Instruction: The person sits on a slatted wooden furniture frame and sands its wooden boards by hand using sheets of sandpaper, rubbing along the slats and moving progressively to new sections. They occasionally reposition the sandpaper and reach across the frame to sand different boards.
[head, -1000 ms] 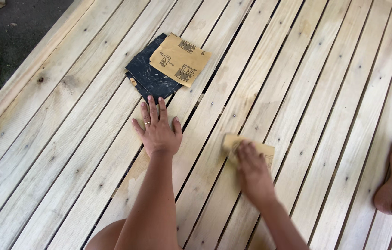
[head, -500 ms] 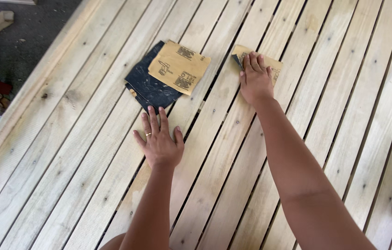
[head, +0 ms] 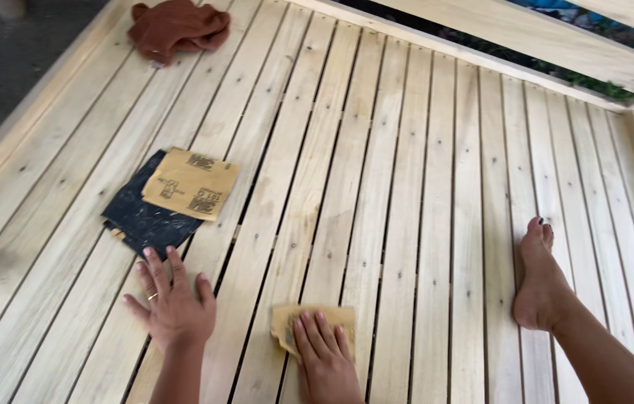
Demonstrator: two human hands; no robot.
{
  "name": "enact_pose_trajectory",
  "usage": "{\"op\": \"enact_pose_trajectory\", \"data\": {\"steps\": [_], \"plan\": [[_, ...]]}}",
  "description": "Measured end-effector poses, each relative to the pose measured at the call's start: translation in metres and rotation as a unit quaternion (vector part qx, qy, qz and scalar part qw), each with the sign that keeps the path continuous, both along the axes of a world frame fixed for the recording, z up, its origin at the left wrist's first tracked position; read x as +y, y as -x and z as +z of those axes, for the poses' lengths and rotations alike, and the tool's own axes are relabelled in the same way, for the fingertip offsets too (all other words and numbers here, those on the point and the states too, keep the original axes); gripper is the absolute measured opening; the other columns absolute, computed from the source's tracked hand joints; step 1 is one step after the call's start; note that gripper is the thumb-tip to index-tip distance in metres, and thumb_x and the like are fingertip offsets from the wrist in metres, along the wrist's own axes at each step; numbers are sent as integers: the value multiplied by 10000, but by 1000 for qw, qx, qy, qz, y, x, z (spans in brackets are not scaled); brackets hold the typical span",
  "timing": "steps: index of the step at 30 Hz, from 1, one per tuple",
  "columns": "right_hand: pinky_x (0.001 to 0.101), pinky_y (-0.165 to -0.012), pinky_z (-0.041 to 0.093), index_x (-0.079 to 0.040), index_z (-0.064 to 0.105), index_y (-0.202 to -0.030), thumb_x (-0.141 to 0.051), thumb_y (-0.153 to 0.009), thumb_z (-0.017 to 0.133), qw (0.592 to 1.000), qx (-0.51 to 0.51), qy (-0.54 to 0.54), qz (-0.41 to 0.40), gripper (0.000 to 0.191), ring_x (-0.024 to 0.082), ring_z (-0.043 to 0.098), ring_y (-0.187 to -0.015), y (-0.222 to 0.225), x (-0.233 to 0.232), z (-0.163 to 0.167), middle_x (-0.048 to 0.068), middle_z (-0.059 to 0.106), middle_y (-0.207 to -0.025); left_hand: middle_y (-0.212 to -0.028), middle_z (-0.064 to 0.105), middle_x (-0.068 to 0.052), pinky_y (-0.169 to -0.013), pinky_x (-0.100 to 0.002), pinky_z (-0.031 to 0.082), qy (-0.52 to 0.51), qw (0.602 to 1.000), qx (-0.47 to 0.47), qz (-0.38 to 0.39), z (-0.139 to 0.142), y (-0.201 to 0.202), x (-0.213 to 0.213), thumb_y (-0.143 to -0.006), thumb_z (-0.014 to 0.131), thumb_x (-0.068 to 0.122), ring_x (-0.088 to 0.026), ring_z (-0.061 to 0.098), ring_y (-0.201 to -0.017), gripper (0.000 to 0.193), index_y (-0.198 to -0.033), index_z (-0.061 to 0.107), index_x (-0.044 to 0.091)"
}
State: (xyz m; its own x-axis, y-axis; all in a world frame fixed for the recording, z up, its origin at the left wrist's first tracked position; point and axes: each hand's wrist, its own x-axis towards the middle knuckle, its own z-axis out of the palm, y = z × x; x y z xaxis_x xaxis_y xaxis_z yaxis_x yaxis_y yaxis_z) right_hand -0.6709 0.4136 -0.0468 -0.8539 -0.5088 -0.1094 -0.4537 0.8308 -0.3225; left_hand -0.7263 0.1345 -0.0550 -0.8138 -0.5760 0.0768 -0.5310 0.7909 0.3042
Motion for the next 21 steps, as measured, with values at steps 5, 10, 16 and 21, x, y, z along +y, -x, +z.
{"op": "enact_pose_trajectory", "data": {"steps": [5, 10, 16, 21], "plan": [[557, -1211, 210, -72, 366, -1562, -268, -1028, 424, 998, 45, -12, -50, 571, 305, 223, -1542, 152, -65, 1, 104, 301, -1654, -1725, 109, -73, -1177, -666, 36, -4, 1000, 4, 6, -11, -2, -3, -918, 379, 487, -286, 119, -1552, 754, -1615, 222, 246], [515, -1215, 182, -77, 280, -1582, -268, -1040, 348, 997, 25, -26, -61, 579, 283, 173, -1539, 239, -99, 6, 85, 212, -1679, -1721, 138, -48, -1195, -667, 31, 6, 1000, -12, 21, -23, 0, -8, -903, 390, 495, -263, 128, -1566, 753, -1612, 248, 286], [518, -1223, 201, -49, 375, -1565, -262, -1054, 401, 999, 39, -24, -17, 554, 300, 234, -1545, 114, -45, 12, 122, 305, -1660, -1710, 154, -47, -1189, -689, 40, 15, 999, 30, 14, -34, 2, -8, -904, 380, 512, -279, 160, -1555, 748, -1607, 258, 285], [592, -1173, 159, -96, 396, -1555, -279, -1008, 504, 997, -72, -20, -24, 587, 327, 228, -1521, 27, -5, 2, 117, 313, -1680, -1746, 154, -41, -1192, -727, 78, 37, 998, 49, -26, -27, 5, -7, -878, 400, 469, -285, 171, -1580, 761, -1602, 273, 270]]}}
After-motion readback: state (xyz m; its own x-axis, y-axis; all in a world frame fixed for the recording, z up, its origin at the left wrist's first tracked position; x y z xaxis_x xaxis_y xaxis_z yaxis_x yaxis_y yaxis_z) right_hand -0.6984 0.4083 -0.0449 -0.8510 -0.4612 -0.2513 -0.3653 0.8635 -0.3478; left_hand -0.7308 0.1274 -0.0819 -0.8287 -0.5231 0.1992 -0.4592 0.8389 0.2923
